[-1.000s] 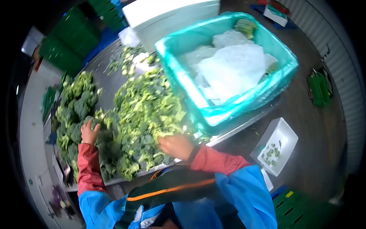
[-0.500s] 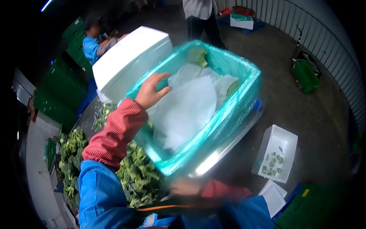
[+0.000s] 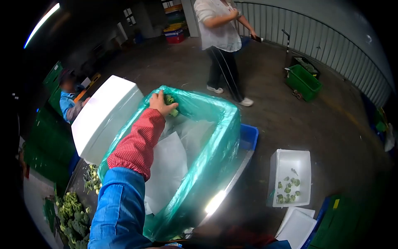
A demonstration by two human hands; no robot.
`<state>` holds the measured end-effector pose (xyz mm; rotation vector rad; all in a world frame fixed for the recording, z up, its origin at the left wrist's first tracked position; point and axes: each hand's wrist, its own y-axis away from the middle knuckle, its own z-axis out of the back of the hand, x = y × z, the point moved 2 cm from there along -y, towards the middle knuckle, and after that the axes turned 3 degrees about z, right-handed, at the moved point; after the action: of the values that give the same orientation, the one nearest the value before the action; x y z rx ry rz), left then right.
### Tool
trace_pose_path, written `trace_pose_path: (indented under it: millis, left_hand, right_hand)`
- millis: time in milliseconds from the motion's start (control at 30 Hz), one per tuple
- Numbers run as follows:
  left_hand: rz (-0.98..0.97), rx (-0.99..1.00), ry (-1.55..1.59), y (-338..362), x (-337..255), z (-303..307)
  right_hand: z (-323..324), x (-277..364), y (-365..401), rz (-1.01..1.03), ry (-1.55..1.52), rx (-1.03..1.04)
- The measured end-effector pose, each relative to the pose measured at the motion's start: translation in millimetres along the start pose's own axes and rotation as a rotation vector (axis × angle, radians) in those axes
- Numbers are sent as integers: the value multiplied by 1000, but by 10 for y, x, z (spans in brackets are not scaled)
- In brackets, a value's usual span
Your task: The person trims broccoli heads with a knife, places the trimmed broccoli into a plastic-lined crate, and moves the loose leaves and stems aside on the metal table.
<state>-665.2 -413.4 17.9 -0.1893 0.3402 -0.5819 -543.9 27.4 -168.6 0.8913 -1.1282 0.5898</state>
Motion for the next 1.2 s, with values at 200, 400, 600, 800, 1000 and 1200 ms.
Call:
trace_pose_path:
  millis: [200,400,600,800,1000,1200]
  left_hand:
    - [118,-41,-103,89,5,48]
    - [109,-59,58,378,316,-26]
    - [242,68,509,974,876,604]
    - [647,372,1373,2311,1531,1434]
    - [466,214,2072,3891,2008,2350]
    - [723,89,2091,5337,2365,1977]
  right_hand:
    - [-77,-123,-44,60,229,-69]
    - [-24,842,331,-129,332,-343]
    - [-303,976,187,-112,449,-379]
    - [-679,969,-171,-152,432,-412]
    - [-894,1391,-499,202,402,-503]
    - [-960,1397,-892,266,85,-700]
